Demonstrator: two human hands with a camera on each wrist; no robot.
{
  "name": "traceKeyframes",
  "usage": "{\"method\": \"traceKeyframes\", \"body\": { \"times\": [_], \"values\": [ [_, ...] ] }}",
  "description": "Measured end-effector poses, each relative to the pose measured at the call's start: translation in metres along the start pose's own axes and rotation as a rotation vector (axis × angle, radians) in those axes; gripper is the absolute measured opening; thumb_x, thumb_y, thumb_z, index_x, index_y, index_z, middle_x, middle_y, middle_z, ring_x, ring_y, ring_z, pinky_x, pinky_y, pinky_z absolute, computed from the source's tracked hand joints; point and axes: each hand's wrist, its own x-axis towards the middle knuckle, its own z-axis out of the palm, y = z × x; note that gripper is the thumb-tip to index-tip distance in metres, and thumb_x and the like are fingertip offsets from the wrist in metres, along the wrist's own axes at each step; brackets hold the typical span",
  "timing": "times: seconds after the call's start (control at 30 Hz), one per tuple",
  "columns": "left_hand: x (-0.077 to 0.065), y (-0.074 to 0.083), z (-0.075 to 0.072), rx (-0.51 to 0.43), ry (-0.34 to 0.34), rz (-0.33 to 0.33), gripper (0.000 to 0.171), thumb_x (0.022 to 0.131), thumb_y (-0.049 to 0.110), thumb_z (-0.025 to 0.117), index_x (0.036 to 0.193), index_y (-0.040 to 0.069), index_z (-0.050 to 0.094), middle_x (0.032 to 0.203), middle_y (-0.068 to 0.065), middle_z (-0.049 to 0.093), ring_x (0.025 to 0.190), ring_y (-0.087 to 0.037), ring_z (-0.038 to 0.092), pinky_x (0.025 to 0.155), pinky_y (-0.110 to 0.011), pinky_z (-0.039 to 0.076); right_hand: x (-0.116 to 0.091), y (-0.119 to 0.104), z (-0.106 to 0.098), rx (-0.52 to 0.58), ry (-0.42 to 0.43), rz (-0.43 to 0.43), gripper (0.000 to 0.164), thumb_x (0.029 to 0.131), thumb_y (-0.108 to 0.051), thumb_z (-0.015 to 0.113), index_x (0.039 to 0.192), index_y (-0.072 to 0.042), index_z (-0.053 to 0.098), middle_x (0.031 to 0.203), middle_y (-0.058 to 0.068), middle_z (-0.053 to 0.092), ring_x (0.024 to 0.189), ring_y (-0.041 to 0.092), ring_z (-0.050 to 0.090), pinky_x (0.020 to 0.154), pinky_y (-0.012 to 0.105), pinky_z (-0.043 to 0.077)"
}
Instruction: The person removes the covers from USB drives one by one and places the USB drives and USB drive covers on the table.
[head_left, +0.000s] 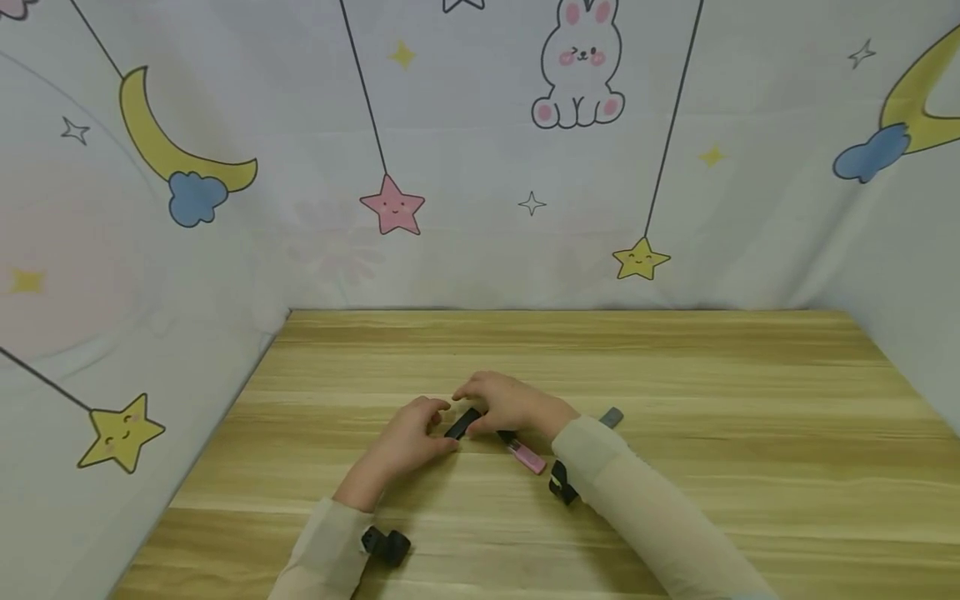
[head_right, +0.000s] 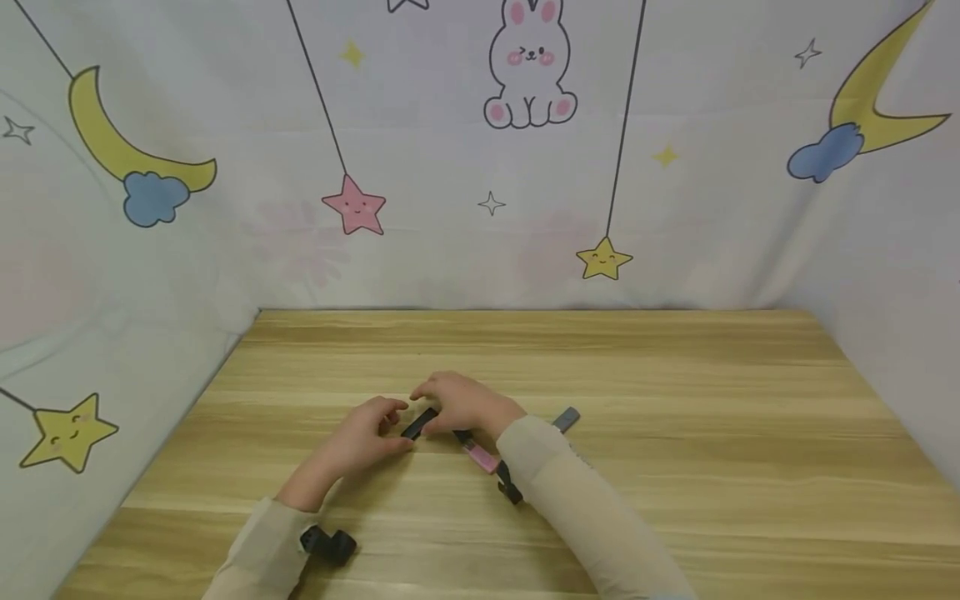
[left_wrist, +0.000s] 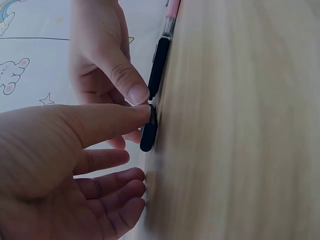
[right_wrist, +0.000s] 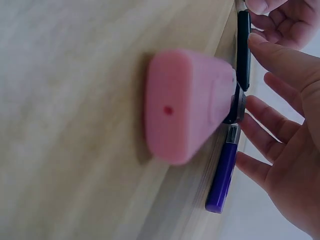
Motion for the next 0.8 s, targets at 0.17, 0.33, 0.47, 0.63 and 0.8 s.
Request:
{"method": "traceKeyframes", "body": {
  "times": [0.17,0.33,0.47,0.63,0.8],
  "values": [
    [0.0013,0.0003,0.0010,-0.009,0.001,0.000,0.046,0.079,0.014,0.080,0.119,-0.003,0.062,0.097,-0.009,0.059,0.084,-0.019,0.053,0.075,-0.038,0.047,-0.0012,0.0009,-0.0010,-0.004,0.007,-0.020,0.046,0.085,-0.021,0.075,0.127,-0.008,0.062,0.121,0.008,0.057,0.113,0.023,0.053,0.099,0.039,0.043],
    [0.0027,-0.0016,0.0027,0.002,0.009,-0.001,0.042,0.078,0.014,0.080,0.114,-0.002,0.065,0.093,-0.007,0.058,0.080,-0.018,0.051,0.072,-0.035,0.045,-0.0002,-0.0004,-0.0005,-0.043,0.001,-0.022,0.042,0.085,-0.023,0.075,0.123,-0.011,0.065,0.117,0.006,0.058,0.110,0.022,0.053,0.096,0.037,0.044],
    [0.0031,-0.0025,0.0033,0.000,0.007,0.001,0.038,0.078,0.013,0.081,0.110,-0.002,0.066,0.090,-0.006,0.057,0.078,-0.017,0.049,0.071,-0.034,0.044,0.0015,0.0000,0.0024,-0.082,0.008,-0.016,0.039,0.084,-0.025,0.076,0.120,-0.013,0.068,0.113,0.005,0.059,0.105,0.020,0.053,0.092,0.035,0.045],
    [0.0031,-0.0029,0.0039,0.003,0.004,0.006,0.033,0.077,0.012,0.081,0.105,-0.001,0.068,0.088,-0.005,0.056,0.078,-0.017,0.049,0.071,-0.033,0.044,0.0036,0.0029,0.0065,-0.098,0.022,-0.014,0.035,0.083,-0.027,0.077,0.116,-0.016,0.070,0.109,0.003,0.059,0.100,0.018,0.052,0.088,0.033,0.044],
    [0.0030,-0.0024,0.0046,0.005,0.005,0.012,0.026,0.076,0.010,0.081,0.099,0.000,0.071,0.084,-0.004,0.055,0.076,-0.016,0.049,0.070,-0.032,0.043,0.0046,0.0048,0.0081,-0.089,0.031,-0.025,0.031,0.083,-0.026,0.077,0.112,-0.017,0.073,0.103,0.001,0.059,0.097,0.017,0.050,0.085,0.031,0.042]
  ]
}}
